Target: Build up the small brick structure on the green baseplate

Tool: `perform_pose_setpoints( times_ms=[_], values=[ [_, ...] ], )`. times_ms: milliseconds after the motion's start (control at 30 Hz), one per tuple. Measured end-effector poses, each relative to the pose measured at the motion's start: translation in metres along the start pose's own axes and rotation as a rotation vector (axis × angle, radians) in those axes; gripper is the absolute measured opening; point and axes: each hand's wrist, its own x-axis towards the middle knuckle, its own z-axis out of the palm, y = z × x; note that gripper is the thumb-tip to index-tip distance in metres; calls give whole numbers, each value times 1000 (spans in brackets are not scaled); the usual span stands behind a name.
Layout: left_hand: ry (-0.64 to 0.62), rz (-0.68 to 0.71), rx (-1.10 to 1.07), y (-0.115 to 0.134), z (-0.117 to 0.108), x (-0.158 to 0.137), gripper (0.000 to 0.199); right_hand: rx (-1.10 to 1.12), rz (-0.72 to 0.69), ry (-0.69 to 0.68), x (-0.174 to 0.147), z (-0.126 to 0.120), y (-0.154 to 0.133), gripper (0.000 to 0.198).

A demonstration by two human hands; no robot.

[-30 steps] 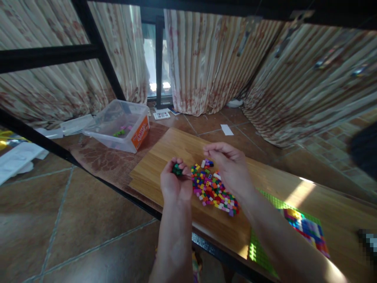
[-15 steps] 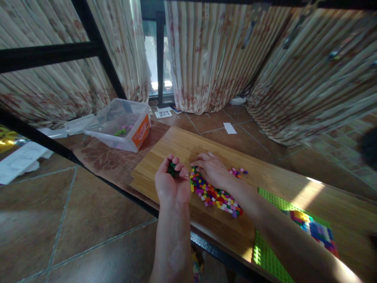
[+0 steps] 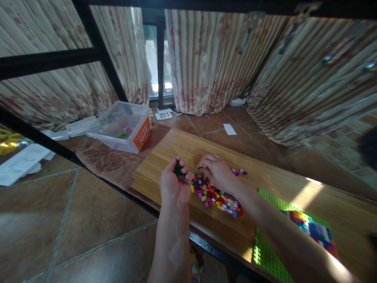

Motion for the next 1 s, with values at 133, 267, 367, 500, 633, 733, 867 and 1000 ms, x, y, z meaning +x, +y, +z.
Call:
perform_pose_setpoints(
  times_ms=[133,267,367,500,633,733,867,1000],
  values=[
    [-33,50,324,-9,0,-2,7,202,56,96,-6,-25,-21,17],
    [-170,33,523,-16,1,-6,28,309,64,182,-9,-48,-38,16],
    [-255,27,549,-18,1,-8,33,315,44,149,-10,-56,-45,15],
    [-262,35,536,-19,1,-10,29,375,69,140,-12,-52,-45,15],
    [-223,1,456,-14,0,-8,23,482,149,191,-12,-38,-36,15],
    [-120,40,353,-5,-2,-4,16,376,182,142,-11,-27,-24,14],
    [8,121,171,9,-5,1,5,150,135,10,-13,-14,-6,15],
    [51,159,84,14,-5,1,4,50,108,-18,-11,-4,-1,15]
  ],
)
